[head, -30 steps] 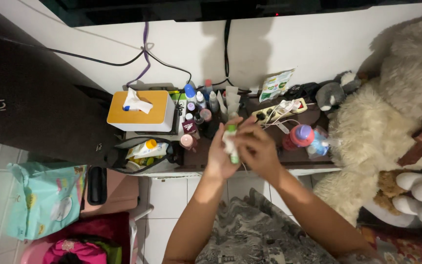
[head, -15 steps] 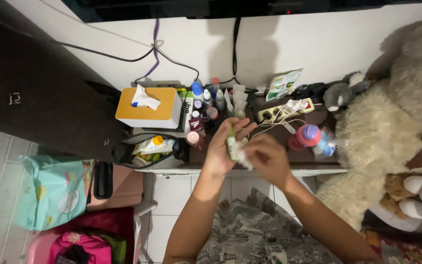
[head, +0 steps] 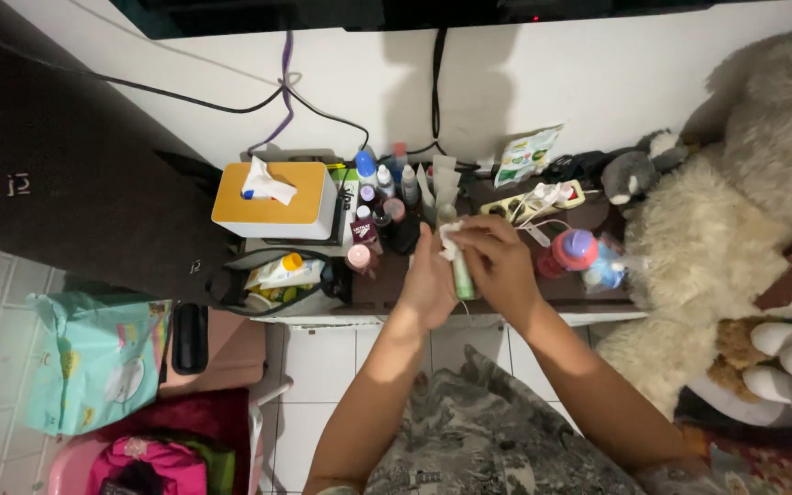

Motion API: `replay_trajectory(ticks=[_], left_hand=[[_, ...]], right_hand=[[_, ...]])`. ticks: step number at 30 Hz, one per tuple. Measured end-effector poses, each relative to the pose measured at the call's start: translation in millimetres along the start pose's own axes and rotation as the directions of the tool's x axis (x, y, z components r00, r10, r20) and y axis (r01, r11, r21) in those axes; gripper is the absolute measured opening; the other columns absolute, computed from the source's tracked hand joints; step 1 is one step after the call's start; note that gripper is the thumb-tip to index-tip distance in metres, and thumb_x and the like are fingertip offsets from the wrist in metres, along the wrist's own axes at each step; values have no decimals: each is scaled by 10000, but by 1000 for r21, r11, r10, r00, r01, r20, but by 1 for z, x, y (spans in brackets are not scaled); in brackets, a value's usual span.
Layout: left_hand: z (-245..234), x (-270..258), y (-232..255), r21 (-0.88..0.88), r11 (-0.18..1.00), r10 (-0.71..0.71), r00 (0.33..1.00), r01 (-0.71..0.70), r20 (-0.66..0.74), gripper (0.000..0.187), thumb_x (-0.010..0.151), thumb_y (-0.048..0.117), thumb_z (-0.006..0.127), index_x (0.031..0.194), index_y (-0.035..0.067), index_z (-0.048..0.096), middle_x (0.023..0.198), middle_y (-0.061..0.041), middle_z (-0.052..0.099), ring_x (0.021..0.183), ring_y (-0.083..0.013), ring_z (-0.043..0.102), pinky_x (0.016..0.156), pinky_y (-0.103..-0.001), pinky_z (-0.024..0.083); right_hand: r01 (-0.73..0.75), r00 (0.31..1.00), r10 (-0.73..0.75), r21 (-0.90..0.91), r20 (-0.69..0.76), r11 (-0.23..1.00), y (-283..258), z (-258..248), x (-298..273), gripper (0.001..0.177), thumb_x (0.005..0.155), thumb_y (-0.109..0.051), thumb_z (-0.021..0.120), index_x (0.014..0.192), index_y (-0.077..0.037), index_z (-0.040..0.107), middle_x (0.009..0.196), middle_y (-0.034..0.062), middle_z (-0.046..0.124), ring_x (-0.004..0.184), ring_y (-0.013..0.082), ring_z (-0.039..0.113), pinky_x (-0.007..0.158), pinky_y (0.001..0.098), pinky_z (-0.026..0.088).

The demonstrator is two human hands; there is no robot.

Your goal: Cleaning various small personal care bottles and a hairbrush using a tissue.

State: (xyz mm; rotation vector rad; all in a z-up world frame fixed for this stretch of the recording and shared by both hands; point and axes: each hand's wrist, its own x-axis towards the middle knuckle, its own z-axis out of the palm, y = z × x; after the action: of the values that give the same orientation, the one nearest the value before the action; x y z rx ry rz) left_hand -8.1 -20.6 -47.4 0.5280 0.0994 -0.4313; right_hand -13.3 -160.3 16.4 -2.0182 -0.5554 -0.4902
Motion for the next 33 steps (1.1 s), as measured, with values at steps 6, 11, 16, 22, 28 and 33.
replay_trajectory(ticks=[6, 11, 16, 22, 28, 33], left_hand=[[15, -5, 32, 40, 994, 99, 995, -100, 14, 728, 1024, 667, 274, 1395, 76, 483, 1324, -119, 611, 1205, -335, 626, 981, -462, 537], [-30, 9, -7, 72, 996, 56, 997, -61, 58, 559, 1132, 520, 337, 1483, 102, 454, 1360, -131, 572, 1224, -278, 600, 996, -450, 526], [-16, 4, -7, 35, 994, 108, 993, -106, -49, 419, 1066, 196, 416, 1485, 188, 405, 1382, -87, 540, 1221, -248, 600, 969, -498, 559], [-53, 12, -25, -129, 932, 269, 884, -340, -383, 271, 1097, 167, 430, 1366, 140, 444, 1069, -85, 533, 920, -217, 565, 813, -415, 561], [-59, 11, -2, -256, 830, 333, 809, -495, -485, 264, 1003, 74, 454, 1243, 183, 446, 982, -70, 529, 824, -226, 513, 639, -388, 509], [-94, -5, 24, 71, 761, 590, 643, -645, -488, 260, 1043, -1, 537, 1233, 125, 412, 1113, -66, 563, 1080, -275, 656, 805, -362, 585]], right_hand=[[76, 974, -99, 114, 204, 991, -13, -1, -16, 293, 799, 35, 707, 1049, -95, 787, 1058, 91, 674, 990, 287, 663, 833, 380, 545], [5, 983, -17, 68, 181, 998, 1, 5, 2, 310, 813, 56, 689, 1066, -97, 781, 1130, 101, 681, 1026, 279, 681, 838, 358, 559], [56, 992, -54, -19, 116, 998, 28, 13, 16, 166, 910, 22, 689, 1070, -21, 688, 1197, 127, 700, 1080, 295, 698, 865, 340, 574], [-7, 997, -2, 116, 71, 993, 83, 29, -13, 274, 973, 47, 505, 1218, -11, 614, 1125, 162, 657, 1010, 273, 660, 881, 335, 526], [-188, 936, 195, -50, 295, 981, 52, 59, -10, 101, 897, -103, 751, 983, -75, 706, 984, 130, 716, 950, 282, 707, 866, 358, 532], [-217, 887, 230, -78, 400, 973, 25, 102, 10, 343, 829, -215, 814, 1110, -65, 686, 1030, 125, 735, 963, 298, 727, 810, 374, 547]])
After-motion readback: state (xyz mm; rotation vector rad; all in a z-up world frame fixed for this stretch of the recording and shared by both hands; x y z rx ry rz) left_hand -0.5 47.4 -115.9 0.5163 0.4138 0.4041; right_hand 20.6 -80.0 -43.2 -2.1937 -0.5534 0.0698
